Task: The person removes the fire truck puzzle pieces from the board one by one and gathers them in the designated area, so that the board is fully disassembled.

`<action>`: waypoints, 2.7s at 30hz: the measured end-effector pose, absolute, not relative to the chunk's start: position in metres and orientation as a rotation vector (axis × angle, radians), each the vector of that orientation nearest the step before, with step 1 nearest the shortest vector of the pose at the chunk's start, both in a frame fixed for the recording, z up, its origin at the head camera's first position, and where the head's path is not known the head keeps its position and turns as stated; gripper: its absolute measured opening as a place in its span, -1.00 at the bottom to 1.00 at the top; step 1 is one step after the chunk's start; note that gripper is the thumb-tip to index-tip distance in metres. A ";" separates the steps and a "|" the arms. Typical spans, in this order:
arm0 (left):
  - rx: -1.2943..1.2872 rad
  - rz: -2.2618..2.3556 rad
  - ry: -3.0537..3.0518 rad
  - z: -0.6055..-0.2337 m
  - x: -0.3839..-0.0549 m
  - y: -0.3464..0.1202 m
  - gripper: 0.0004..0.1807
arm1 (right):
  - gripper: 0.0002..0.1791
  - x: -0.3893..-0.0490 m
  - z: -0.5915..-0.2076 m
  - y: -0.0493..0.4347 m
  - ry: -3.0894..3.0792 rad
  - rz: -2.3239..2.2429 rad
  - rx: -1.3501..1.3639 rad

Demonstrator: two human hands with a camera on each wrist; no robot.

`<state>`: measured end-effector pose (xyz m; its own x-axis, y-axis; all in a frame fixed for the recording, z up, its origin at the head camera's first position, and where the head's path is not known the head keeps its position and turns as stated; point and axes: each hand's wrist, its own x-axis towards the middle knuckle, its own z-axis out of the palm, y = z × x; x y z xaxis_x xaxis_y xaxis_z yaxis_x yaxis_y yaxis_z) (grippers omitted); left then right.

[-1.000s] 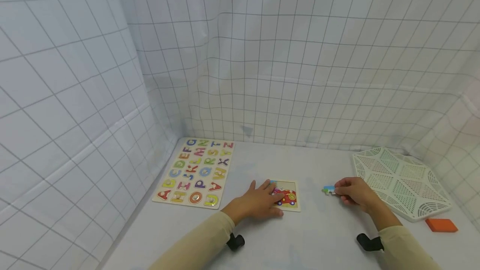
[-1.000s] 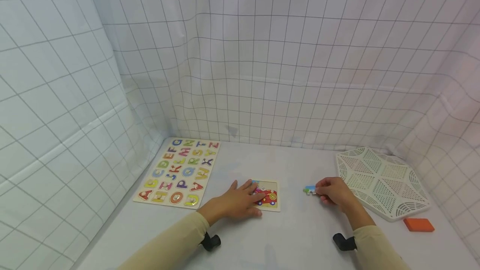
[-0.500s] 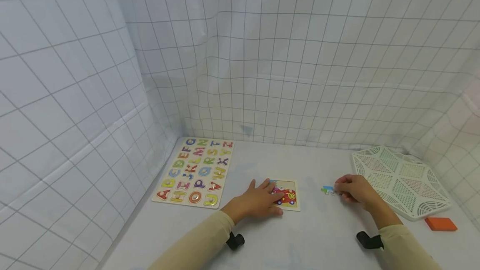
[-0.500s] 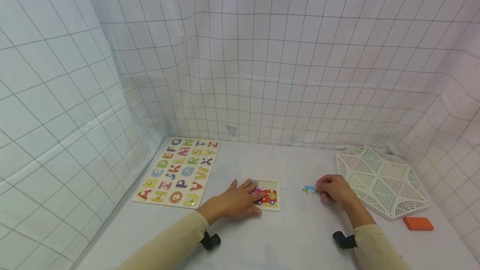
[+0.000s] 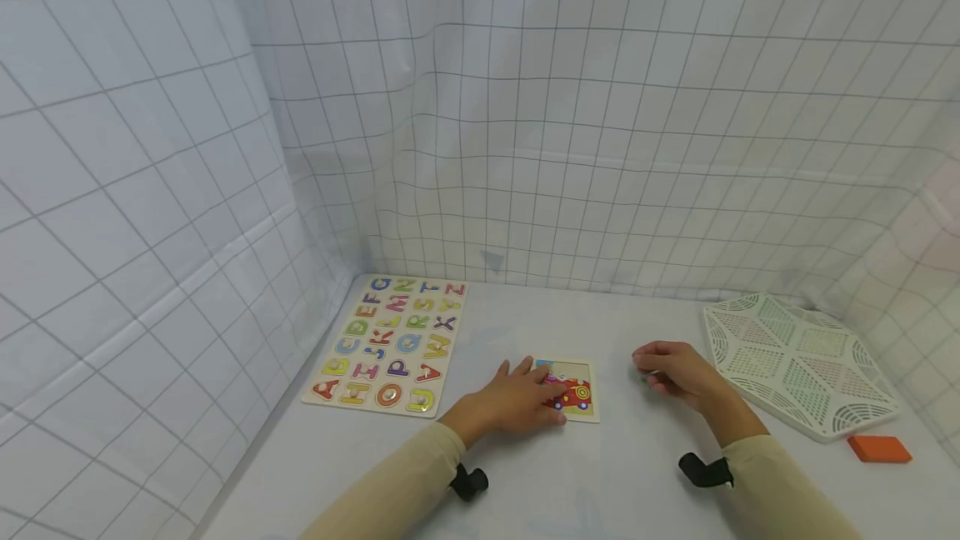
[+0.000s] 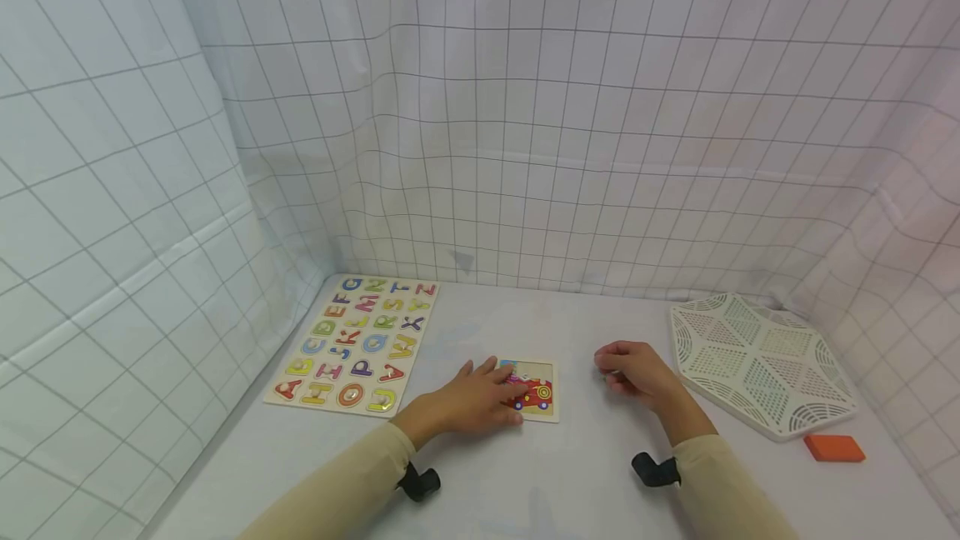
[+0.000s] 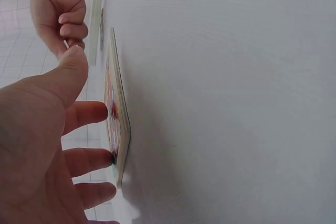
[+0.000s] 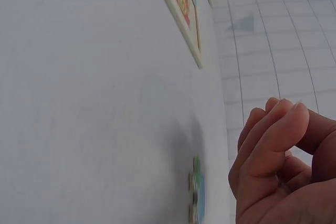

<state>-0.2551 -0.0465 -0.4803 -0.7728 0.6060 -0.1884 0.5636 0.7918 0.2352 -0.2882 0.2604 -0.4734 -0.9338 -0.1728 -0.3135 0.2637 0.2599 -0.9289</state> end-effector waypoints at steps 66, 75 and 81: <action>0.958 0.047 2.837 -0.482 -0.241 -0.059 -0.45 | -0.74 -0.297 -0.472 0.226 2.258 -1.692 0.168; 0.981 0.132 2.859 -0.488 -0.243 -0.062 -0.48 | -0.87 -0.284 -0.487 0.254 2.407 -1.451 0.148; 0.988 0.251 2.867 -0.493 -0.247 -0.065 -0.53 | -0.91 -0.283 -0.486 0.246 2.571 -1.284 0.112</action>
<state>-0.2472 -0.0654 -0.4934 -0.7847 0.6187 -0.0390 0.6025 0.7759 0.1871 -0.2833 0.2465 -0.4864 -0.9620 -0.0489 -0.2686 0.1853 0.6057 -0.7738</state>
